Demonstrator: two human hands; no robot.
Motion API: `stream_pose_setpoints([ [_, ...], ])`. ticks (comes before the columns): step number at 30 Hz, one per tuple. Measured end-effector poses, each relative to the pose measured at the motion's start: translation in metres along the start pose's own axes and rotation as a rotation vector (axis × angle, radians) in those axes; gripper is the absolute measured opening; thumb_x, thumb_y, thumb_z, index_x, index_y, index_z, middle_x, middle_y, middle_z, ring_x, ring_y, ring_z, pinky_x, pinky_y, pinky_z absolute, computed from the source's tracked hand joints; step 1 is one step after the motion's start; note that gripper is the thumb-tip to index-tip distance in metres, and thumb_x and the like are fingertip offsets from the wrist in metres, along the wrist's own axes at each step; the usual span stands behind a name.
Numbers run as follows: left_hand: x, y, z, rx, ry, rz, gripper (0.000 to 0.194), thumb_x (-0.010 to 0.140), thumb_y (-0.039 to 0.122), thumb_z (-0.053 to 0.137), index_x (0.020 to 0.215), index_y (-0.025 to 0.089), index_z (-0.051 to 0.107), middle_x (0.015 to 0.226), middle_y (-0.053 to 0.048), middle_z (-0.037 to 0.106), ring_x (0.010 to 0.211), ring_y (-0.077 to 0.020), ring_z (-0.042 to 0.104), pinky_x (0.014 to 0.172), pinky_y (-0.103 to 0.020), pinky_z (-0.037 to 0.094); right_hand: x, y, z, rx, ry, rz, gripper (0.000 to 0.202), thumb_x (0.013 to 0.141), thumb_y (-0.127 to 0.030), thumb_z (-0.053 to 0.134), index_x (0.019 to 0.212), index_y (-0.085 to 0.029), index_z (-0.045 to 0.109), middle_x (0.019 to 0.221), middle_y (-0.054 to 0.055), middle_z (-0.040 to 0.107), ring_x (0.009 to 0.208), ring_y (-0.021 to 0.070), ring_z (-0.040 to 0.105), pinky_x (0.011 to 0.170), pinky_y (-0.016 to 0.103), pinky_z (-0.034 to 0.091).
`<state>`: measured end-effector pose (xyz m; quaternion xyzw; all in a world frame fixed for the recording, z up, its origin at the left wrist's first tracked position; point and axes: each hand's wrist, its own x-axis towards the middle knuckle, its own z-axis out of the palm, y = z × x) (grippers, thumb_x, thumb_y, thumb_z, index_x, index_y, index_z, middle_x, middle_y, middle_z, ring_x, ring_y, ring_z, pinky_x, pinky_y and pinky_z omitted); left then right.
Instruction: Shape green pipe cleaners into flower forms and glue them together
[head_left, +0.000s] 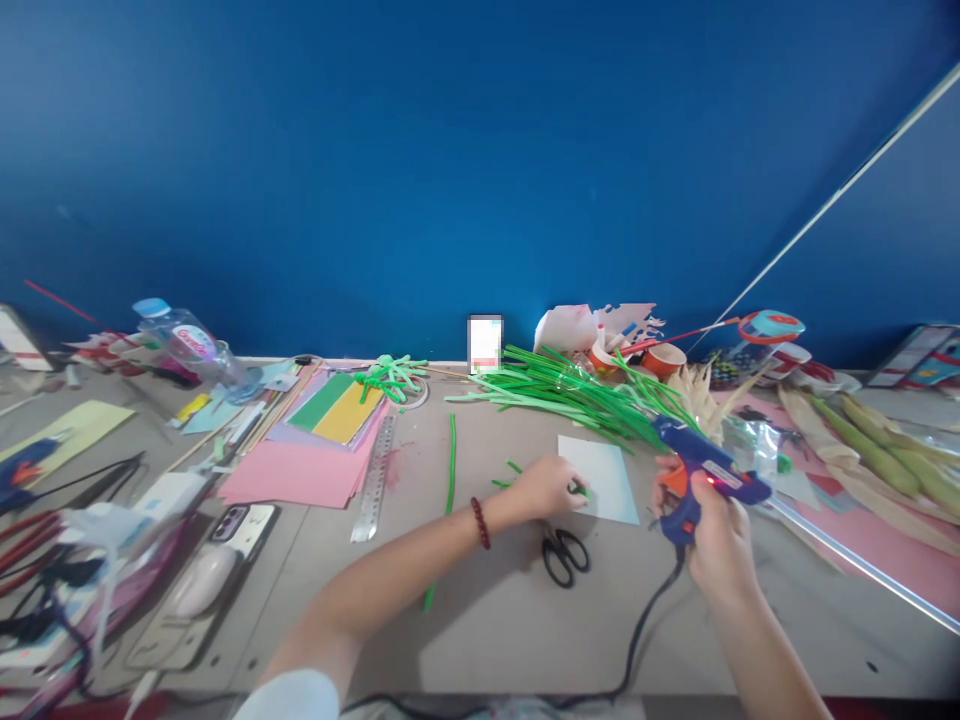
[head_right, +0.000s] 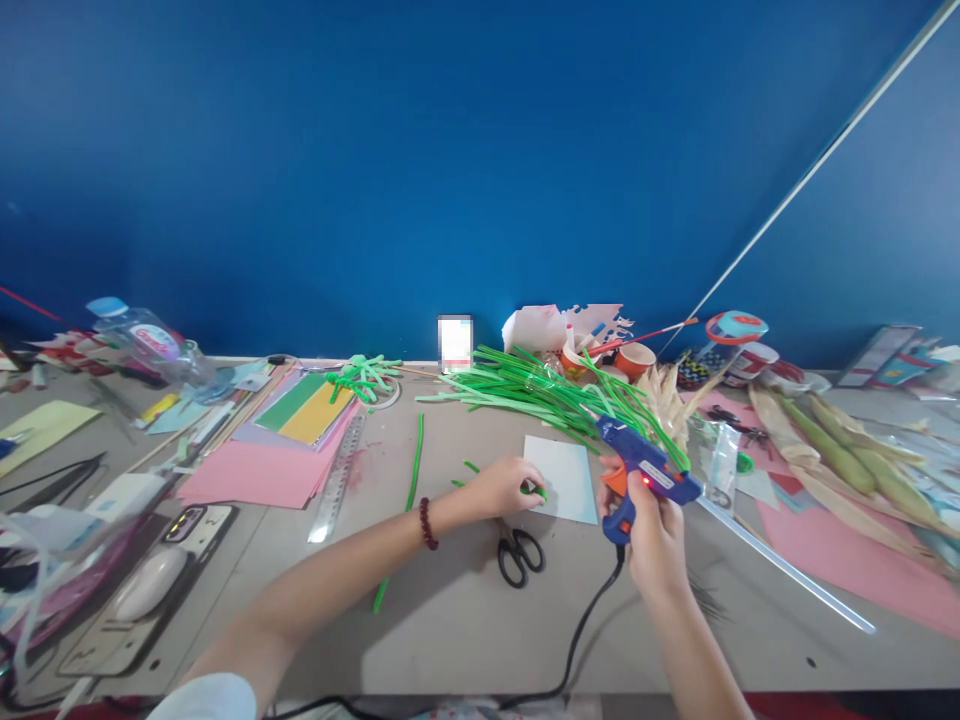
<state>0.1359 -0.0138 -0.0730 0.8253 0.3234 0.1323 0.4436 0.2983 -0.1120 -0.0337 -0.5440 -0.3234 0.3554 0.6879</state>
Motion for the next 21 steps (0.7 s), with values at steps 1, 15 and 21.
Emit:
stream_pose_setpoints([
  [1, -0.004, -0.001, -0.005, 0.039, 0.020, 0.014, 0.021, 0.069, 0.021, 0.065, 0.086, 0.015, 0.077, 0.092, -0.011, 0.073, 0.085, -0.0232, 0.062, 0.077, -0.028, 0.046, 0.000, 0.001, -0.001, -0.020, -0.002, -0.007, 0.032, 0.076, -0.047, 0.064, 0.085, -0.016, 0.065, 0.054, -0.001, 0.055, 0.044, 0.0113, 0.050, 0.039, 0.022, 0.040],
  [15, -0.030, -0.009, -0.020, -0.253, -0.098, 0.060, 0.018, 0.073, 0.022, 0.068, 0.088, 0.015, 0.075, 0.123, -0.012, 0.064, 0.072, -0.0139, 0.062, 0.065, -0.024, 0.044, 0.013, 0.022, -0.012, -0.253, 0.050, 0.035, 0.046, 0.076, -0.057, 0.064, 0.089, -0.014, 0.068, 0.055, 0.000, 0.057, 0.046, 0.0097, 0.049, 0.039, 0.020, 0.039],
  [21, -0.031, -0.006, 0.004, -0.049, -0.108, 0.062, 0.018, 0.073, 0.021, 0.068, 0.089, 0.017, 0.074, 0.115, -0.010, 0.068, 0.074, -0.0161, 0.064, 0.066, -0.025, 0.042, 0.011, 0.033, -0.010, -0.050, -0.009, 0.128, 0.045, 0.069, -0.059, 0.068, 0.082, -0.016, 0.067, 0.066, 0.005, 0.067, 0.057, 0.0183, 0.066, 0.053, 0.028, 0.054],
])
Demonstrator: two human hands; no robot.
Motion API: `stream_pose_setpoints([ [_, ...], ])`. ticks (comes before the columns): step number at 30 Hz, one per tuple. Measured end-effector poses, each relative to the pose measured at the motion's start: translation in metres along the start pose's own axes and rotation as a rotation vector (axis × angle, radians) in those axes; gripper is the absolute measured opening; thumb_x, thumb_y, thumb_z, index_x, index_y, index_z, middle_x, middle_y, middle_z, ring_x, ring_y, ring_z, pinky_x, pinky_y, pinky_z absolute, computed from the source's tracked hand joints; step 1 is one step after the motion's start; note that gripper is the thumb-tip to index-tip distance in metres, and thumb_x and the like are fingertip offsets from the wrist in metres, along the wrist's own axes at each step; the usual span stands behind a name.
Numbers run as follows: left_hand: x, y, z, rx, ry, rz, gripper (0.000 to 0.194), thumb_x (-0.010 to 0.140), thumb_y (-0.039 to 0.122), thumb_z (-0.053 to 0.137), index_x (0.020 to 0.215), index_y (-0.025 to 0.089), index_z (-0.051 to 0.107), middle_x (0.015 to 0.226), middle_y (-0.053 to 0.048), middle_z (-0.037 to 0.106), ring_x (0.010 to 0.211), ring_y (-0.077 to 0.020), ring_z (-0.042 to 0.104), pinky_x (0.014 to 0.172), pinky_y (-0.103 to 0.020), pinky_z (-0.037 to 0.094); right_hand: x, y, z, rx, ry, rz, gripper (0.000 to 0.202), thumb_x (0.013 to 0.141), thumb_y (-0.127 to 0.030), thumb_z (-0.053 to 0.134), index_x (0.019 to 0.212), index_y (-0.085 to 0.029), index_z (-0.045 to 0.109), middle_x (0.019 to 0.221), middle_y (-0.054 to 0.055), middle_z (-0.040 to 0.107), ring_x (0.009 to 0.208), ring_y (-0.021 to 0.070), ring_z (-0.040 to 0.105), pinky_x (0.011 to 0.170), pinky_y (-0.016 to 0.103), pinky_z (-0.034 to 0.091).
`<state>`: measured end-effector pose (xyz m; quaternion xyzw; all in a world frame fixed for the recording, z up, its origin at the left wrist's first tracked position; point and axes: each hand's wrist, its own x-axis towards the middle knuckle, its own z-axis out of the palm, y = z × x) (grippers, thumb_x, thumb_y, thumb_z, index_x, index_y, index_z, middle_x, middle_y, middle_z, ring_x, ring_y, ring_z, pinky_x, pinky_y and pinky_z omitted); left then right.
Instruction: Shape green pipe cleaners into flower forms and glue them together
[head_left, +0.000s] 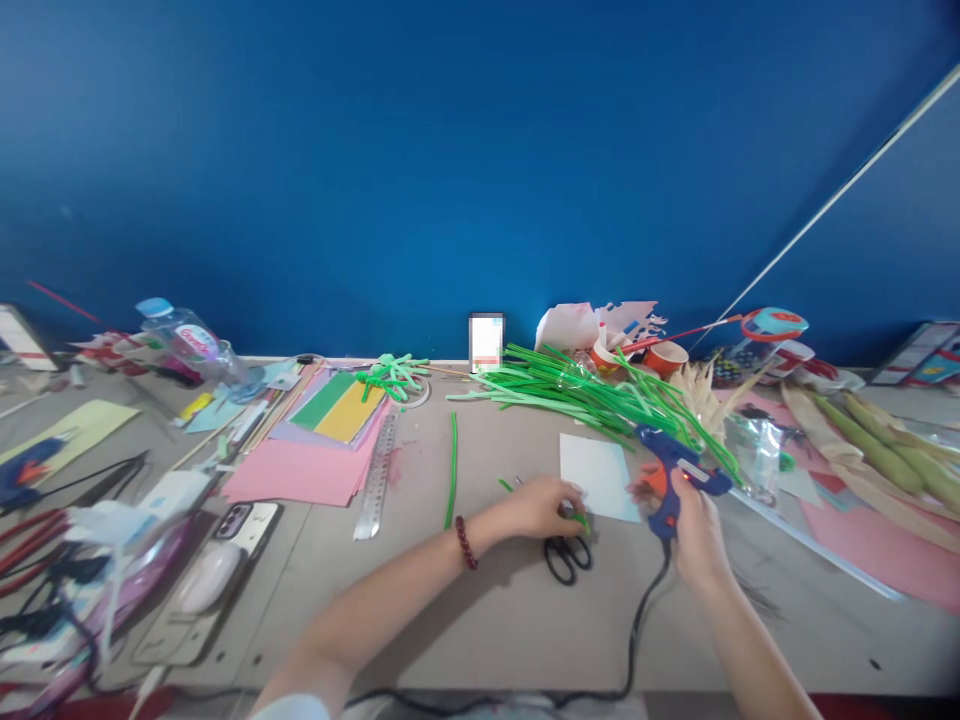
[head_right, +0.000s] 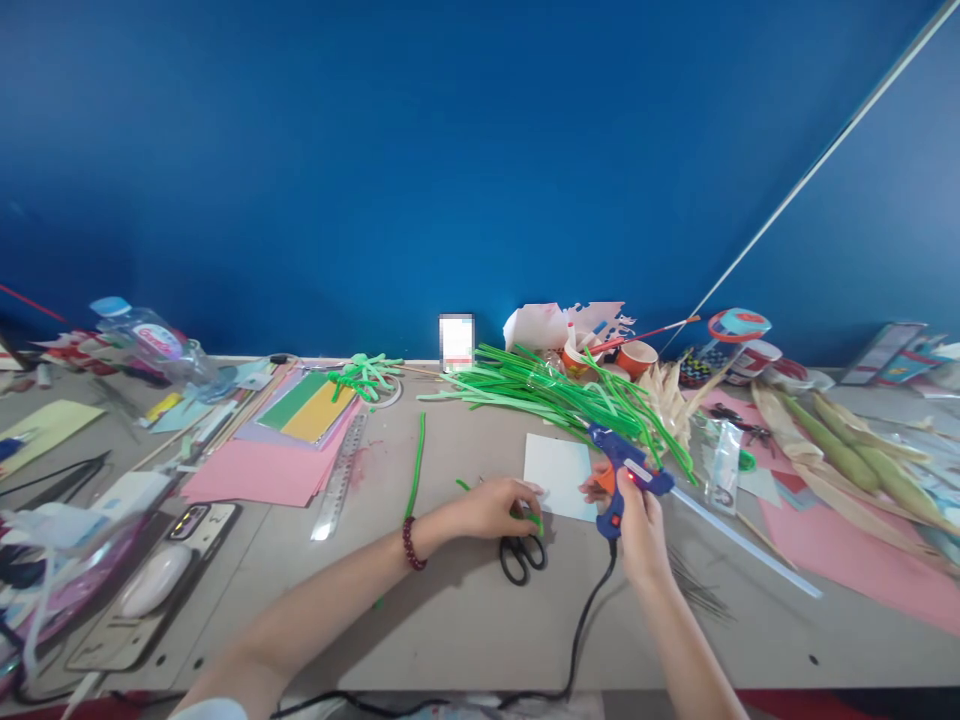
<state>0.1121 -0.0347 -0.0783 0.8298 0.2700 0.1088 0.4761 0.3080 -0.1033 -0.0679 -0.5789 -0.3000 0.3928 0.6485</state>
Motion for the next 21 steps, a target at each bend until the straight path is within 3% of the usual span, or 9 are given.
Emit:
stream_pose_setpoints([
  [3, -0.001, 0.000, 0.001, 0.028, -0.005, -0.011, 0.020, 0.074, 0.024, 0.068, 0.091, 0.016, 0.074, 0.086, -0.005, 0.073, 0.065, -0.0139, 0.060, 0.060, -0.023, 0.039, -0.003, 0.012, 0.008, 0.094, -0.107, 0.087, 0.045, 0.072, -0.060, 0.065, 0.082, -0.017, 0.065, 0.073, 0.005, 0.069, 0.070, 0.0244, 0.071, 0.065, 0.034, 0.058],
  [5, -0.001, 0.000, 0.000, 0.008, -0.006, -0.015, 0.021, 0.074, 0.024, 0.068, 0.091, 0.015, 0.074, 0.077, -0.004, 0.071, 0.060, -0.0126, 0.057, 0.058, -0.023, 0.037, -0.003, 0.020, 0.012, 0.073, -0.133, 0.133, 0.042, 0.073, -0.059, 0.064, 0.084, -0.018, 0.064, 0.073, 0.004, 0.070, 0.072, 0.0257, 0.072, 0.063, 0.034, 0.058],
  [10, -0.001, -0.001, -0.001, -0.044, 0.003, 0.009, 0.018, 0.072, 0.022, 0.068, 0.087, 0.013, 0.075, 0.081, -0.004, 0.071, 0.062, -0.0115, 0.054, 0.058, -0.022, 0.037, 0.001, 0.032, 0.016, -0.037, -0.150, 0.154, 0.042, 0.073, -0.060, 0.063, 0.086, -0.020, 0.060, 0.076, 0.004, 0.071, 0.071, 0.0276, 0.072, 0.051, 0.032, 0.055],
  [21, -0.010, 0.004, -0.007, -0.090, -0.002, -0.027, 0.021, 0.070, 0.021, 0.068, 0.088, 0.013, 0.075, 0.075, -0.002, 0.070, 0.065, -0.0118, 0.054, 0.061, -0.021, 0.038, 0.000, 0.033, 0.017, -0.338, -0.104, 0.197, 0.060, 0.072, -0.068, 0.054, 0.099, -0.015, 0.062, 0.077, 0.009, 0.073, 0.070, 0.0265, 0.070, 0.055, 0.030, 0.046],
])
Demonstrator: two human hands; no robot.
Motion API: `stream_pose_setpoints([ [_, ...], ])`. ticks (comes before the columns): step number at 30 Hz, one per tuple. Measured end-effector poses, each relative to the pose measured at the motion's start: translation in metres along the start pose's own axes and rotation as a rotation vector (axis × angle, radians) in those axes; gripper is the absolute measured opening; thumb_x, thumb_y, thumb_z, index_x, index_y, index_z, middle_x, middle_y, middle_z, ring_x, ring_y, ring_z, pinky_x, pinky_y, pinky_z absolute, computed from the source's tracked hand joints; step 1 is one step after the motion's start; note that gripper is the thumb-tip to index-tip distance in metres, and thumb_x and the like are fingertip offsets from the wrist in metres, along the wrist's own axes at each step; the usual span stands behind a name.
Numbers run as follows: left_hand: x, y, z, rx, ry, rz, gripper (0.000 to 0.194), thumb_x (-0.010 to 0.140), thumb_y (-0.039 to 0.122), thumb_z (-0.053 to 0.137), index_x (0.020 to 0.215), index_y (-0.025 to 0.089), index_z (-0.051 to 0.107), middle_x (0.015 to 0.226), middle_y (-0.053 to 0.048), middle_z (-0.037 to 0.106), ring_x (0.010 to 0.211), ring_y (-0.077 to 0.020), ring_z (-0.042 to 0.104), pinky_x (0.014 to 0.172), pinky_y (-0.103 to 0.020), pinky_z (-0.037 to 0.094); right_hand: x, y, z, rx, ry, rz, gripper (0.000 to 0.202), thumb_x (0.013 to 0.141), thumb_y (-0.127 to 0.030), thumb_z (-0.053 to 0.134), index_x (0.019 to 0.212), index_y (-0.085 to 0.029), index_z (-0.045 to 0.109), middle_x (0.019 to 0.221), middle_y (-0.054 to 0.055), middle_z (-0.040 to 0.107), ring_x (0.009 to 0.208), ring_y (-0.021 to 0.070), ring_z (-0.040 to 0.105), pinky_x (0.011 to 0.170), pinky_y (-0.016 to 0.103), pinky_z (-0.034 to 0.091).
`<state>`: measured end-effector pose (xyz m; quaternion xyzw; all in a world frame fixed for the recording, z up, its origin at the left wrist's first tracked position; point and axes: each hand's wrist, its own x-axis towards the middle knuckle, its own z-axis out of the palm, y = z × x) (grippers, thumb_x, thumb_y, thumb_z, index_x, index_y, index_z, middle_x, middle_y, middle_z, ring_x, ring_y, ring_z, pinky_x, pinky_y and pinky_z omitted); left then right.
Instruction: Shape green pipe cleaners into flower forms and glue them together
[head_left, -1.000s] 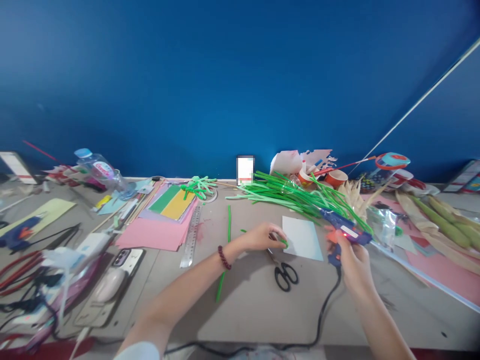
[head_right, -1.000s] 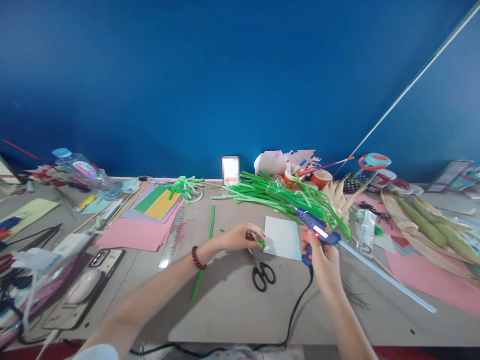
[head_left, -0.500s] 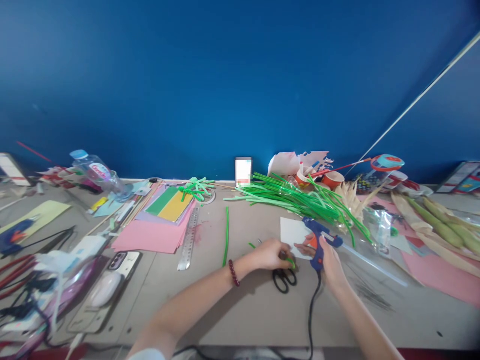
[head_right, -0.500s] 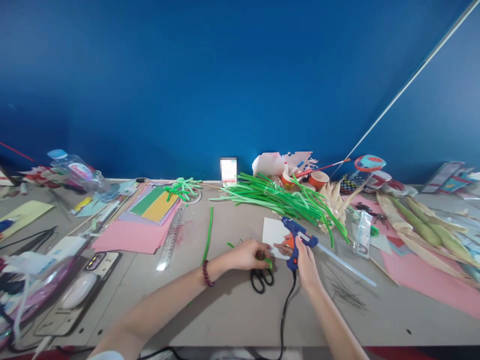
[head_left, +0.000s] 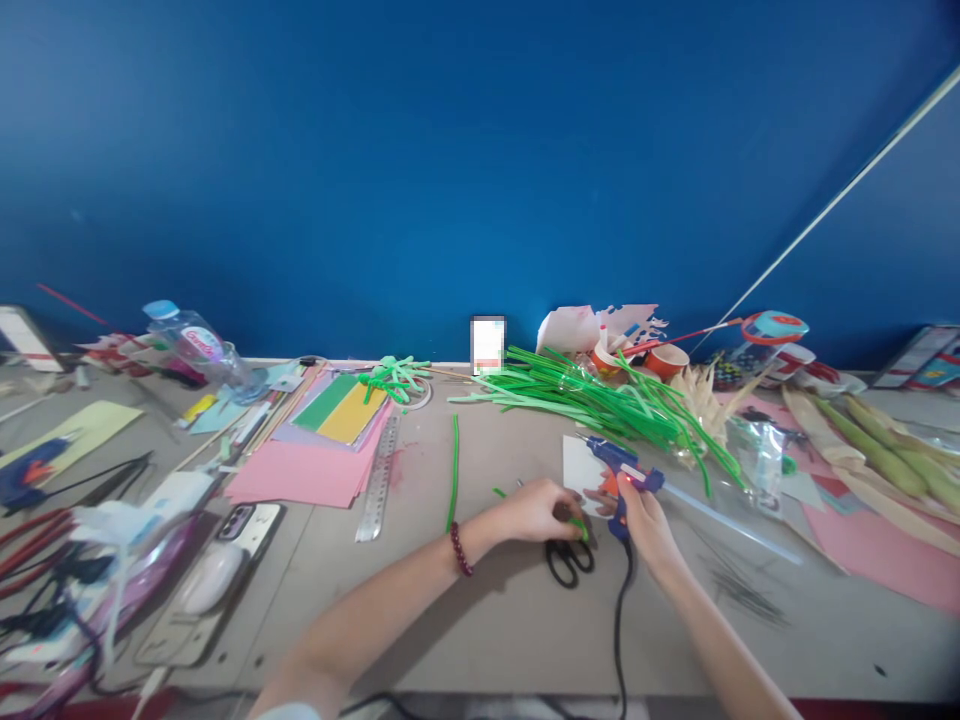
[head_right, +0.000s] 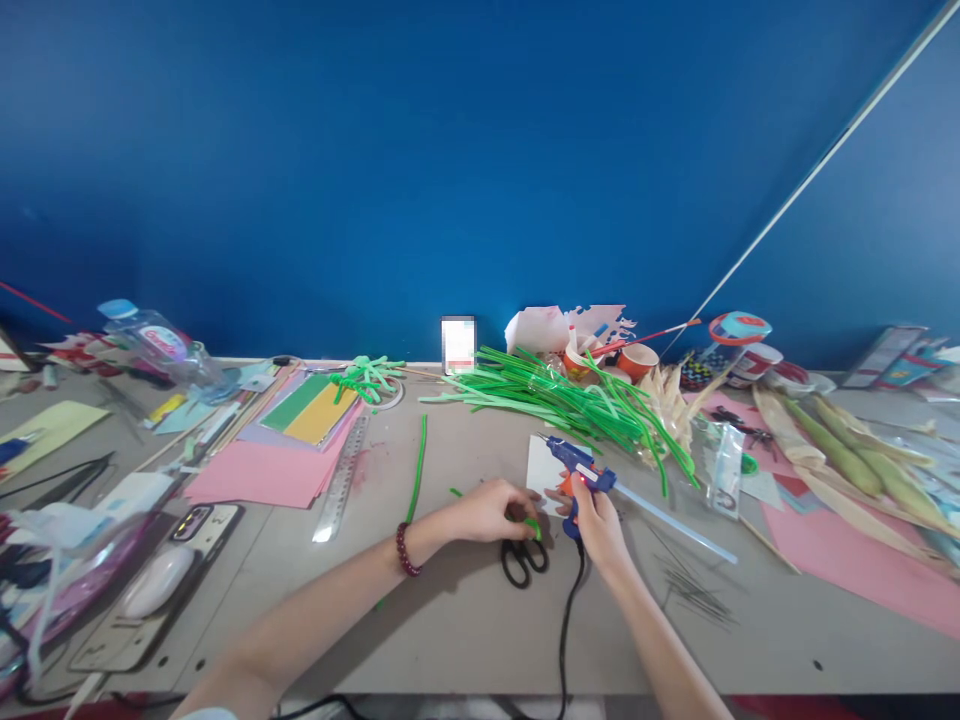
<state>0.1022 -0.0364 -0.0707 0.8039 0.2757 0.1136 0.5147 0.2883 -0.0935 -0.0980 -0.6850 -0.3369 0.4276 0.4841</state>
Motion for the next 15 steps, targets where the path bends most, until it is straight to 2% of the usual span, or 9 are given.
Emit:
stream_pose_setpoints([
  [2, -0.006, 0.001, -0.004, -0.060, 0.008, -0.011, 0.023, 0.071, 0.023, 0.068, 0.090, 0.012, 0.075, 0.080, -0.004, 0.071, 0.066, -0.0124, 0.055, 0.060, -0.021, 0.038, -0.001, -0.001, -0.001, -0.044, 0.008, -0.013, 0.064, 0.072, -0.069, 0.052, 0.102, -0.014, 0.063, 0.080, 0.011, 0.074, 0.066, 0.0245, 0.069, 0.054, 0.029, 0.045],
  [6, -0.023, 0.003, -0.018, -0.264, 0.050, -0.024, 0.029, 0.073, 0.030, 0.068, 0.094, 0.012, 0.074, 0.112, -0.011, 0.068, 0.068, -0.0115, 0.057, 0.059, -0.021, 0.040, 0.000, 0.000, -0.004, -0.049, 0.035, -0.053, 0.063, 0.072, -0.069, 0.052, 0.102, -0.015, 0.066, 0.102, 0.013, 0.072, 0.069, 0.0222, 0.069, 0.051, 0.026, 0.042],
  [8, -0.031, 0.003, -0.025, -0.325, 0.098, -0.047, 0.029, 0.071, 0.032, 0.070, 0.092, 0.012, 0.074, 0.115, -0.013, 0.067, 0.067, -0.0111, 0.058, 0.059, -0.021, 0.041, 0.002, 0.001, -0.005, -0.042, 0.043, -0.042, 0.060, 0.074, -0.067, 0.052, 0.099, -0.015, 0.068, 0.107, 0.013, 0.071, 0.073, 0.0230, 0.070, 0.051, 0.025, 0.041],
  [11, -0.041, 0.001, -0.033, -0.374, 0.151, -0.072, 0.028, 0.069, 0.032, 0.072, 0.088, 0.012, 0.074, 0.112, -0.013, 0.068, 0.066, -0.0107, 0.058, 0.061, -0.022, 0.043, 0.003, 0.003, -0.005, -0.009, 0.043, -0.022, 0.057, 0.076, -0.065, 0.052, 0.102, -0.016, 0.069, 0.111, 0.013, 0.070, 0.076, 0.0236, 0.071, 0.052, 0.025, 0.042],
  [15, -0.053, -0.004, -0.039, -0.409, 0.203, -0.101, 0.031, 0.070, 0.031, 0.072, 0.094, 0.012, 0.073, 0.083, -0.009, 0.071, 0.064, -0.0119, 0.057, 0.061, -0.023, 0.043, 0.002, 0.004, -0.007, 0.050, 0.084, -0.025, 0.054, 0.076, -0.061, 0.055, 0.106, -0.018, 0.068, 0.113, 0.012, 0.069, 0.080, 0.0236, 0.071, 0.055, 0.025, 0.044],
])
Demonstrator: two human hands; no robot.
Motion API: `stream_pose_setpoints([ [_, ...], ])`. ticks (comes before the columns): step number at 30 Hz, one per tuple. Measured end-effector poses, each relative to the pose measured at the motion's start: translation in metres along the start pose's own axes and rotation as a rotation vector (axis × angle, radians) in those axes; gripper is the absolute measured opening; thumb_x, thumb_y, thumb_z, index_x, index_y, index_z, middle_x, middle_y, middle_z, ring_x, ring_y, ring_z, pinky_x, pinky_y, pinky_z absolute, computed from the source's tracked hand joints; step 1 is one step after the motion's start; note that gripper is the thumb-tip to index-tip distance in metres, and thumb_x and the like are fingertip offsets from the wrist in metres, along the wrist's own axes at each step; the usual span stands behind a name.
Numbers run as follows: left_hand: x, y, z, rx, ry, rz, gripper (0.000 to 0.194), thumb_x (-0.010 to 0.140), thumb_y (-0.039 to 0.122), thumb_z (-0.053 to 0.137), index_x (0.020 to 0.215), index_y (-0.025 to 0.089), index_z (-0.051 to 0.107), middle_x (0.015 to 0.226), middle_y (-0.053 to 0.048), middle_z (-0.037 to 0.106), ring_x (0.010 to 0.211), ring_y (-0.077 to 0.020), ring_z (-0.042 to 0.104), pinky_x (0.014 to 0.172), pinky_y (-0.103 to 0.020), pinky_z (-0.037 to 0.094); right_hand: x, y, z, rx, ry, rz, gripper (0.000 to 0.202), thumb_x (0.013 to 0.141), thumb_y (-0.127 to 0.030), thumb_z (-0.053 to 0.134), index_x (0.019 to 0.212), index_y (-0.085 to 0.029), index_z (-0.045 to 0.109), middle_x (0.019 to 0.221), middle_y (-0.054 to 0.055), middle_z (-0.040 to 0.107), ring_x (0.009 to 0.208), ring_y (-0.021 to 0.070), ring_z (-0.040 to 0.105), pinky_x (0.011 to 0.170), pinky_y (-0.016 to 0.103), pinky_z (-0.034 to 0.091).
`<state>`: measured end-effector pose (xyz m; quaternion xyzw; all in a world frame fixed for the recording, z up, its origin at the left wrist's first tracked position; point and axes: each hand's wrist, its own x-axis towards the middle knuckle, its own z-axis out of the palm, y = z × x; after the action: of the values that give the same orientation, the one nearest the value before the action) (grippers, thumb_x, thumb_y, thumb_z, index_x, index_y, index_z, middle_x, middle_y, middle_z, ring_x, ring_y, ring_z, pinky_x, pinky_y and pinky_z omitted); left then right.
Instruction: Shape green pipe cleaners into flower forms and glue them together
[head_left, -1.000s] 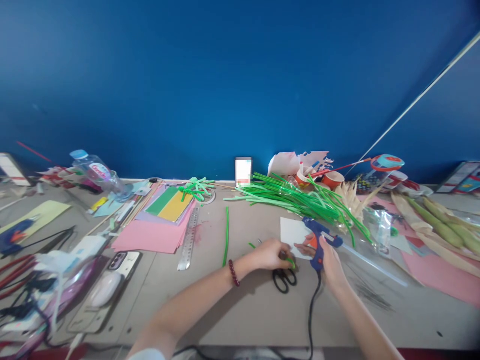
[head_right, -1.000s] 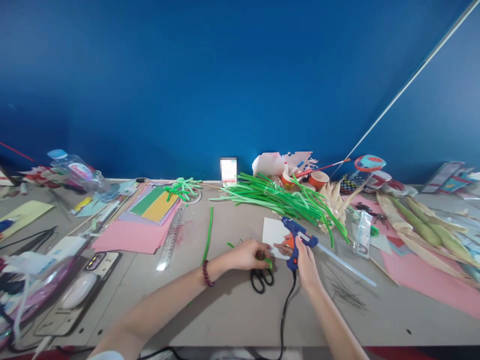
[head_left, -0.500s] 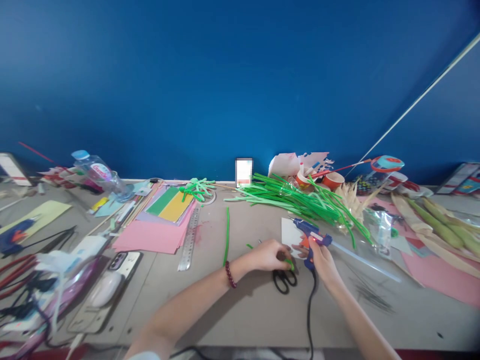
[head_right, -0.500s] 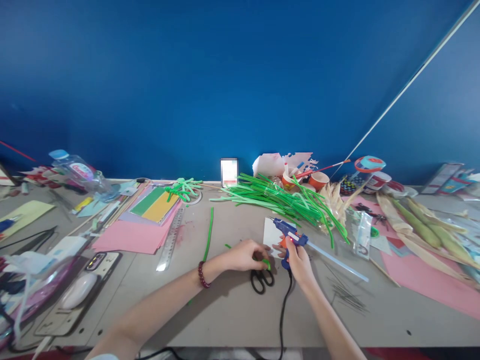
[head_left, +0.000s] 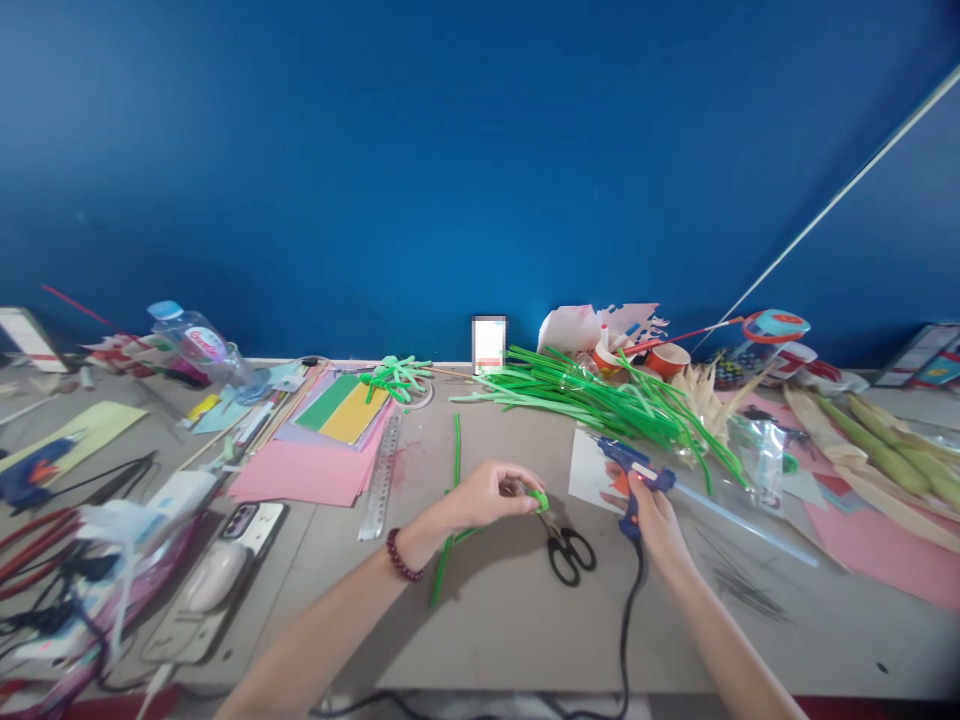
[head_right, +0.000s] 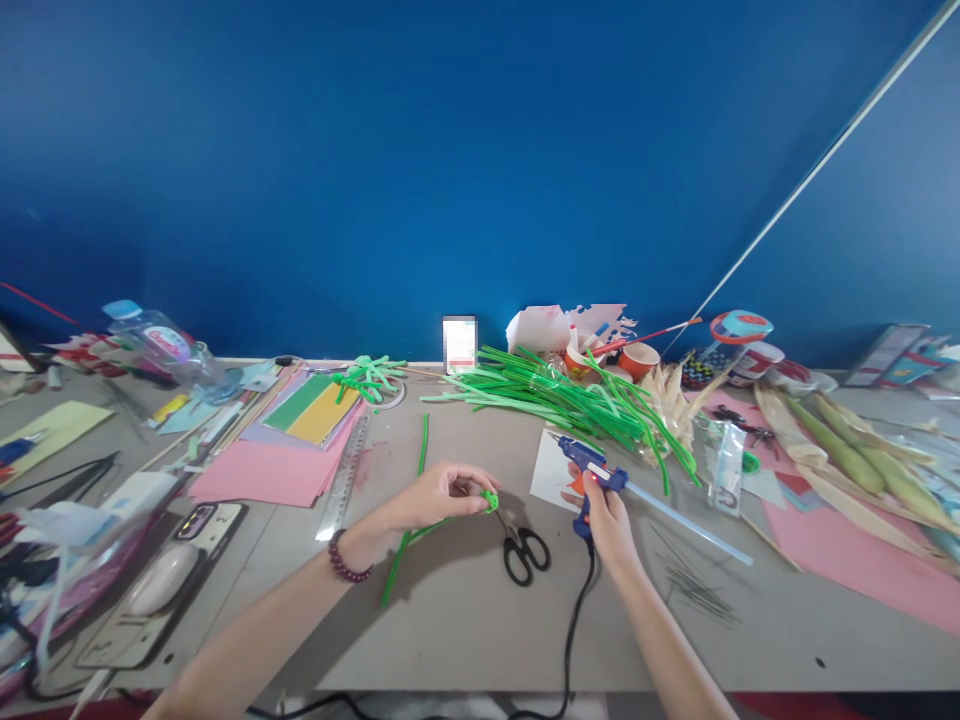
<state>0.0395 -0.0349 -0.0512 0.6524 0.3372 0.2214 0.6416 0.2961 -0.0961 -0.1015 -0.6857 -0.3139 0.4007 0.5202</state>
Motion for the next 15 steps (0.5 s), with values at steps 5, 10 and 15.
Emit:
stream_pose_setpoints([
  [5, -0.007, 0.007, -0.010, -0.283, 0.095, -0.025, 0.029, 0.066, 0.034, 0.078, 0.084, 0.012, 0.071, 0.075, -0.007, 0.070, 0.069, -0.0135, 0.062, 0.070, -0.025, 0.047, -0.003, -0.002, -0.004, 0.018, 0.045, -0.071, 0.048, 0.074, -0.058, 0.059, 0.094, -0.016, 0.072, 0.093, 0.010, 0.073, 0.078, 0.0210, 0.065, 0.050, 0.023, 0.041],
  [10, -0.005, 0.019, -0.021, -0.447, 0.233, 0.003, 0.033, 0.059, 0.032, 0.084, 0.081, 0.012, 0.071, 0.071, -0.004, 0.069, 0.064, -0.0120, 0.063, 0.069, -0.025, 0.048, -0.011, -0.023, -0.003, 0.281, -0.138, -0.198, 0.033, 0.074, -0.048, 0.064, 0.087, -0.019, 0.072, 0.084, 0.006, 0.071, 0.066, 0.0154, 0.060, 0.059, 0.026, 0.048],
  [15, -0.003, 0.023, -0.027, -0.507, 0.299, 0.091, 0.032, 0.060, 0.033, 0.083, 0.082, 0.014, 0.069, 0.071, -0.002, 0.067, 0.063, -0.0123, 0.065, 0.068, -0.026, 0.050, -0.014, -0.047, -0.003, 0.268, -0.104, -0.257, 0.026, 0.072, -0.044, 0.066, 0.077, -0.019, 0.072, 0.079, 0.006, 0.071, 0.072, 0.0187, 0.063, 0.065, 0.028, 0.052],
])
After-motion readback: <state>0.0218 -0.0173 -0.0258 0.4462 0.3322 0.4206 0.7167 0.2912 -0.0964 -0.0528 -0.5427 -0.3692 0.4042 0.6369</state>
